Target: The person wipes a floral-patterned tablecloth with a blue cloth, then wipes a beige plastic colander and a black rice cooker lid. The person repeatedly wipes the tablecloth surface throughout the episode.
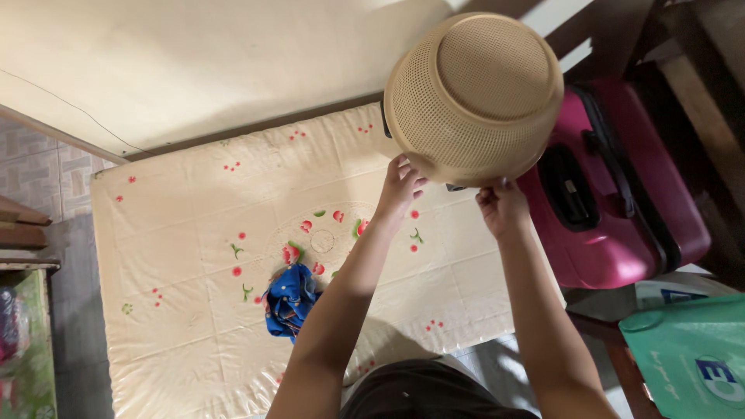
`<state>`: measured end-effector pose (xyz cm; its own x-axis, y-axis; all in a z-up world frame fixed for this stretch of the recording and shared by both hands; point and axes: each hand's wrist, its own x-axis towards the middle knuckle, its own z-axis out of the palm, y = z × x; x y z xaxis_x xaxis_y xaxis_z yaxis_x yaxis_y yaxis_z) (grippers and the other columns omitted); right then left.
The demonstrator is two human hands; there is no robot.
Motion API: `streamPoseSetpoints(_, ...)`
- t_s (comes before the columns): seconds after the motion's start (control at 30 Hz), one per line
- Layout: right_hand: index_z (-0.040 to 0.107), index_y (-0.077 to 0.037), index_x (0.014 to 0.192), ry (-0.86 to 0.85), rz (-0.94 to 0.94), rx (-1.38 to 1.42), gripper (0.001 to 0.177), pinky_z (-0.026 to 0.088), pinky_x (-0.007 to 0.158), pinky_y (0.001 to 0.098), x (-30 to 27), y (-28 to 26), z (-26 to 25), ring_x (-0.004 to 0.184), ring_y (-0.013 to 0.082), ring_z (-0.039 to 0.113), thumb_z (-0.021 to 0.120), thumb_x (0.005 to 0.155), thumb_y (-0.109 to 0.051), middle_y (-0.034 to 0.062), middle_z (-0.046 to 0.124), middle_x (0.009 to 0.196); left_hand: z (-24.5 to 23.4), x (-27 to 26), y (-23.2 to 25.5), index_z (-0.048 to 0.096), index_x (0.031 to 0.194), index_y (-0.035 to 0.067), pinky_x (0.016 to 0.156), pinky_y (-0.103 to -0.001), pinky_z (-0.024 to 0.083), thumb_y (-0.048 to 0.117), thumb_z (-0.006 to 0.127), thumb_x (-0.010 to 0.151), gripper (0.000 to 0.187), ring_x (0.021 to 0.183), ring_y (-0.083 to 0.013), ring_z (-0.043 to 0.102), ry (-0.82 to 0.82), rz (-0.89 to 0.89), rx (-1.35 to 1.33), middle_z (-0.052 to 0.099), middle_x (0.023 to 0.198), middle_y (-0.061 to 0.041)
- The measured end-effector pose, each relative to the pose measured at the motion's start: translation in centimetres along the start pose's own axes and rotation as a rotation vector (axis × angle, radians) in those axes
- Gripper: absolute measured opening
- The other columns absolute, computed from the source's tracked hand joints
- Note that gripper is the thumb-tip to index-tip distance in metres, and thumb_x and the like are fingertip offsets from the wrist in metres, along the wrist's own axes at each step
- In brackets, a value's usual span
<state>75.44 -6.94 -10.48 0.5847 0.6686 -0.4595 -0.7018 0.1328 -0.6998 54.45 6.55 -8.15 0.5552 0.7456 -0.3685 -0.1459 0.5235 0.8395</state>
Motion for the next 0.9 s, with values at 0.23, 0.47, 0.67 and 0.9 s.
streamPoseSetpoints(0.23,0.052,-0.010,0.132,0.049,0.096,-0.044,0.025,0.050,0.075,0.0363,-1.1,1.4,0.7,0.081,0.0192,0.053,0.045,0.108,-0.014,0.0066,0.056,0.103,-0.9,0.2,-0.4,0.032,0.154,0.010,0.091,-0.038,0.049,0.021,0.056,0.095,0.065,0.119,-0.0249,0.064,0.035,-0.012,0.082,0.057,0.143,-0.013)
streamPoseSetpoints(0.47,0.051,-0.013,0.127,0.002,0.103,-0.063,0.025,0.045,0.088,0.0429,-1.9,0.8,-0.2,0.097,0.0226,0.052,0.053,0.104,-0.022,0.0058,0.057,0.111,-1.8,-1.0,-0.8,0.030,0.156,0.010,0.094,-0.040,0.051,0.020,0.055,0.094,0.067,0.120,-0.0273,0.065,0.074,-0.029,0.151,0.057,0.144,-0.014)
streamPoseSetpoints(0.67,0.055,-0.017,0.133,0.094,0.047,-0.094,0.037,0.044,0.092,0.0433,-4.6,0.5,0.6,0.104,0.0227,0.052,0.059,0.097,-0.025,0.0044,0.058,0.118,-2.9,-3.3,-0.6,0.031,0.155,0.011,0.098,-0.041,0.052,0.021,0.056,0.095,0.066,0.123,-0.0289,0.065,0.099,0.000,0.203,0.056,0.147,-0.015)
streamPoseSetpoints(0.9,0.049,-0.017,0.136,0.168,-0.059,-0.374,0.052,0.049,0.081,0.0431,-6.2,7.3,-0.4,0.098,0.0248,0.058,0.065,0.087,-0.021,0.0067,0.058,0.123,-7.4,-7.1,-2.1,0.033,0.154,0.013,0.092,-0.037,0.052,0.020,0.058,0.094,0.066,0.115,-0.0204,0.064,0.195,0.029,0.202,0.056,0.144,-0.012)
